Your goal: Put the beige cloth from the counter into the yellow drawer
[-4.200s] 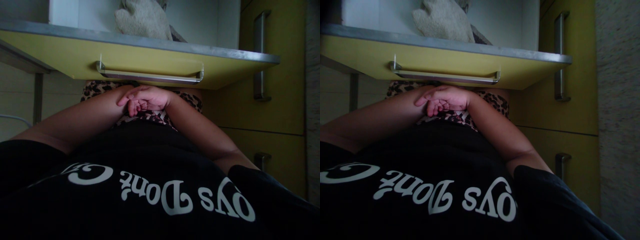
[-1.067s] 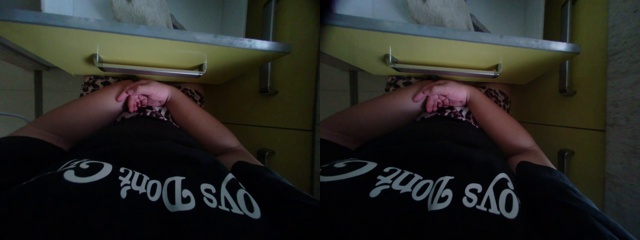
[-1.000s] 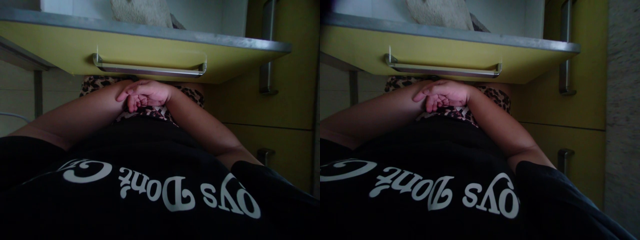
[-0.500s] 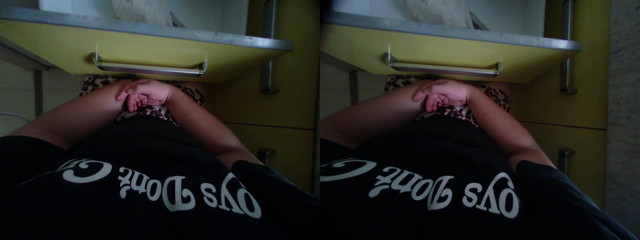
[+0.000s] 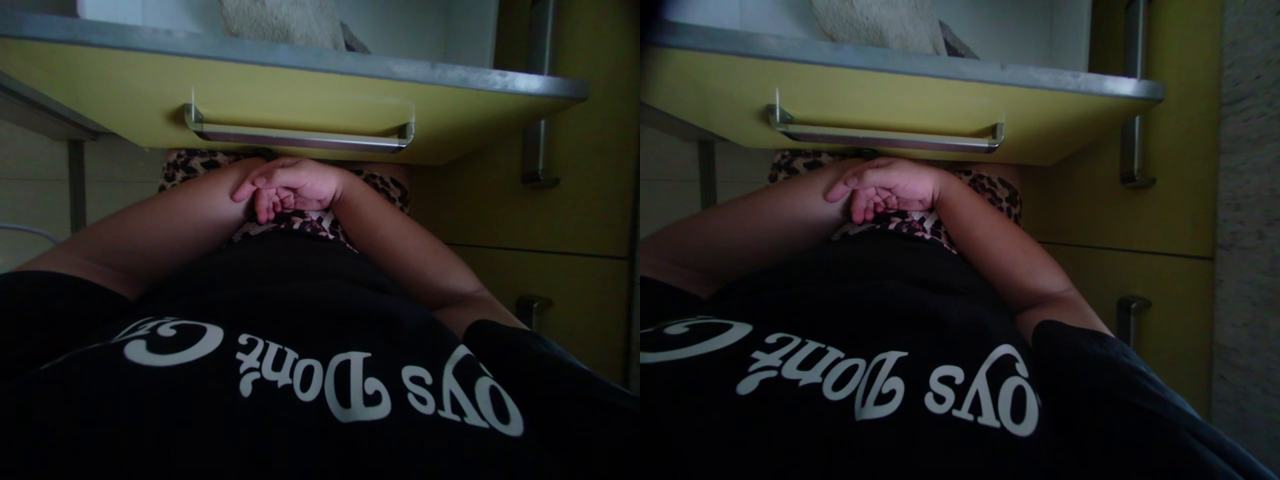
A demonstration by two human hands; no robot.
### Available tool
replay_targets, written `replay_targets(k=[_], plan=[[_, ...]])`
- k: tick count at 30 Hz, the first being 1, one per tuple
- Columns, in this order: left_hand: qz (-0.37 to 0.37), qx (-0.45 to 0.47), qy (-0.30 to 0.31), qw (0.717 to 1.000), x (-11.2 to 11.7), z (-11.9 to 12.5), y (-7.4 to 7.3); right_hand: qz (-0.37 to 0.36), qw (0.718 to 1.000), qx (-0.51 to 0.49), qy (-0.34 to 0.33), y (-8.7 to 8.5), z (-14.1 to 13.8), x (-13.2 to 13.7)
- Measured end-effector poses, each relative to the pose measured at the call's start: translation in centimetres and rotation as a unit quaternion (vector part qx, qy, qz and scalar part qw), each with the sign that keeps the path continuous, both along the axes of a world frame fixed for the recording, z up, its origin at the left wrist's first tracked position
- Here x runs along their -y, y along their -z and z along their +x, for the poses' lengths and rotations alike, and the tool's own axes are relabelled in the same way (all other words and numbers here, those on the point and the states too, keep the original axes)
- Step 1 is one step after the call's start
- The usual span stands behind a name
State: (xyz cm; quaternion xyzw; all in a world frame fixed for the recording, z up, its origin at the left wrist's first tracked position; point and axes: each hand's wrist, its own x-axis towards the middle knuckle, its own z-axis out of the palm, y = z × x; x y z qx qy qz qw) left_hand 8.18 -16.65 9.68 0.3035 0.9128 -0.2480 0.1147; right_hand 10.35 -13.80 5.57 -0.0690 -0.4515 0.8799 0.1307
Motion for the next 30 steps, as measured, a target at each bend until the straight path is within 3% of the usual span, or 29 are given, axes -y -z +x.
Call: replay_targets(k=[1, 2, 5, 12, 18, 22, 26, 30], plan=[[-0.096, -0.106, 0.028, 0.989, -0.4, 0.5, 0.6, 0.001, 1.000, 0.003, 0.001, 0.0, 0.0, 0.0], [-0.141, -0.174, 0.052, 0.973, -0.7, 1.0, 1.1, 0.002, 1.000, 0.005, 0.002, -0.1, 0.0, 0.0], [-0.172, -0.270, 0.071, 0.945, -0.8, 1.9, 2.2, 0.001, 1.000, 0.016, 0.003, -0.3, 0.1, 0.0], [-0.165, -0.286, 0.071, 0.941, -0.4, 2.1, 1.1, -0.011, 0.999, 0.029, 0.008, -0.6, 0.1, 0.1], [-0.151, -0.134, 0.065, 0.977, -0.9, 1.7, 0.1, -0.001, 1.000, 0.011, 0.005, -0.2, 0.0, 0.1], [-0.148, -0.231, 0.055, 0.960, -0.8, 1.9, -0.1, 0.011, 1.000, 0.004, -0.002, 0.2, 0.0, 0.0], [-0.160, -0.170, 0.064, 0.970, -0.9, 2.0, 0.2, 0.007, 1.000, -0.006, -0.005, 0.2, 0.0, 0.0], [-0.155, -0.255, 0.047, 0.953, -1.1, 2.3, 1.3, -0.004, 1.000, 0.009, 0.006, -0.2, 0.0, 0.1]])
